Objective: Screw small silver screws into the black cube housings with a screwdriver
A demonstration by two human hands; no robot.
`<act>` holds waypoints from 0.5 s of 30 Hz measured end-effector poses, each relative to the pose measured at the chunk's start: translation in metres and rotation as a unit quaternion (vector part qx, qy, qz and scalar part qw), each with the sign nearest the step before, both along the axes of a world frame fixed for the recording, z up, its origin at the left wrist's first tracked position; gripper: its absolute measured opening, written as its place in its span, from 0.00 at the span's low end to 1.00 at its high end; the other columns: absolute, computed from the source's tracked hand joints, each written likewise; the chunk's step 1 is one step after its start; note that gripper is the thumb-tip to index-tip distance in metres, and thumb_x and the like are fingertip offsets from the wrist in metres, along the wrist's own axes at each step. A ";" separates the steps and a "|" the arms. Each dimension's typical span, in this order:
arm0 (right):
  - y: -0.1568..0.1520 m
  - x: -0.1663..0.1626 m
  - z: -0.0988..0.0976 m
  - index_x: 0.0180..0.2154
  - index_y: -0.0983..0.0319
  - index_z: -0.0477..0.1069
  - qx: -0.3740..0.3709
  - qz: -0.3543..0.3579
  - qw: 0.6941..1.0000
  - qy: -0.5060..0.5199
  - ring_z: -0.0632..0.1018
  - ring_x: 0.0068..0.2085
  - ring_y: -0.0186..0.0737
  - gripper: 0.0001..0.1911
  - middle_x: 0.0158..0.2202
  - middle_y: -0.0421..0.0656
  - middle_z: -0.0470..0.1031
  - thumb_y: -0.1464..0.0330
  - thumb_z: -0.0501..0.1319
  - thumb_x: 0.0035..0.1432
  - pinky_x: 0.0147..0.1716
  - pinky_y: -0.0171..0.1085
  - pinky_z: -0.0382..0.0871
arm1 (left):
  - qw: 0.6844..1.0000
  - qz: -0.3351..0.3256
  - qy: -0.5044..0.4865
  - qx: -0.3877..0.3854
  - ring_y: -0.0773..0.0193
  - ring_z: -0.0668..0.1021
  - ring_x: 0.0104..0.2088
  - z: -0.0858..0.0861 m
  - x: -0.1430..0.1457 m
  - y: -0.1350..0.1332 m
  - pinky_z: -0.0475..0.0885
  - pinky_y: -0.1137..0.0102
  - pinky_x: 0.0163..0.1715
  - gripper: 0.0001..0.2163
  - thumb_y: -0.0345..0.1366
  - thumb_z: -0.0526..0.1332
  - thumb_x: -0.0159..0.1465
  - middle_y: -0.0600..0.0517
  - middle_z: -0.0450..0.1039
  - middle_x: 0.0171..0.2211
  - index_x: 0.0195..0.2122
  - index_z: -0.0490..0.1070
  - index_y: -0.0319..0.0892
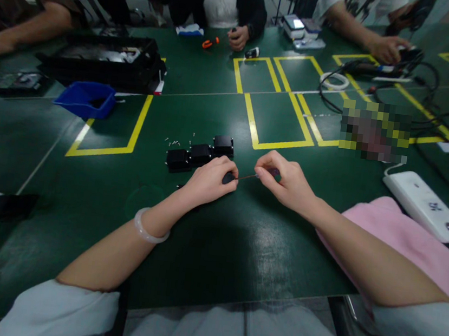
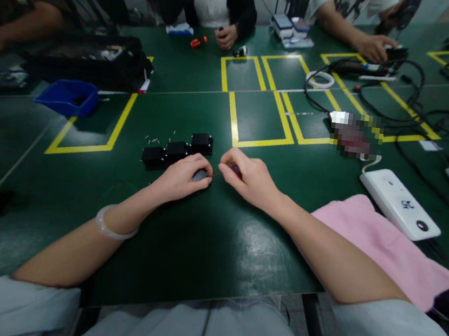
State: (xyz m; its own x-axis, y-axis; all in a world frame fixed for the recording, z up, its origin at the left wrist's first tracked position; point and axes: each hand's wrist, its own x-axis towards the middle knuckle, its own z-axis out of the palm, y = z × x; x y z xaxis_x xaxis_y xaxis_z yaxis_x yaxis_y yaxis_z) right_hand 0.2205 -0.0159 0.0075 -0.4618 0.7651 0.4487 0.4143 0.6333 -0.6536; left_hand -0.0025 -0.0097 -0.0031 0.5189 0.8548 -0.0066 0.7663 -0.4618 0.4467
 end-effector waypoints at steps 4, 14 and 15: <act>0.000 0.000 0.000 0.38 0.60 0.66 -0.002 0.002 1.000 0.004 0.74 0.28 0.34 0.06 0.28 0.38 0.72 0.65 0.56 0.67 0.29 0.33 0.64 | 1.000 0.000 -0.005 0.003 0.55 0.74 0.46 -0.001 -0.001 0.000 0.71 0.62 0.44 0.08 0.39 0.57 0.64 0.49 0.71 0.44 0.39 0.71 0.44; 0.000 0.000 0.001 0.39 0.59 0.64 -0.005 0.009 1.000 0.014 0.75 0.30 0.34 0.02 0.30 0.38 0.73 0.68 0.55 0.66 0.31 0.34 0.66 | 1.000 0.006 -0.003 -0.008 0.54 0.75 0.46 0.002 0.001 -0.001 0.71 0.62 0.44 0.08 0.39 0.57 0.64 0.48 0.71 0.44 0.39 0.71 0.44; 0.000 -0.001 0.001 0.41 0.59 0.64 -0.007 0.007 1.000 0.013 0.75 0.30 0.35 0.02 0.30 0.38 0.73 0.69 0.55 0.65 0.31 0.34 0.67 | 1.000 0.007 -0.005 -0.007 0.54 0.75 0.46 0.002 0.000 -0.001 0.71 0.62 0.44 0.08 0.39 0.57 0.64 0.48 0.71 0.44 0.39 0.72 0.44</act>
State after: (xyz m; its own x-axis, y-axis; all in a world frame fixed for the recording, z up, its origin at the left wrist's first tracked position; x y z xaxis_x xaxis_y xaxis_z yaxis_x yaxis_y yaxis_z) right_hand 0.2199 -0.0158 0.0083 -0.4614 0.7652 0.4489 0.3886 0.6292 -0.6731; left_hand -0.0021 -0.0104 -0.0009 0.5073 0.8616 -0.0142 0.7683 -0.4448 0.4604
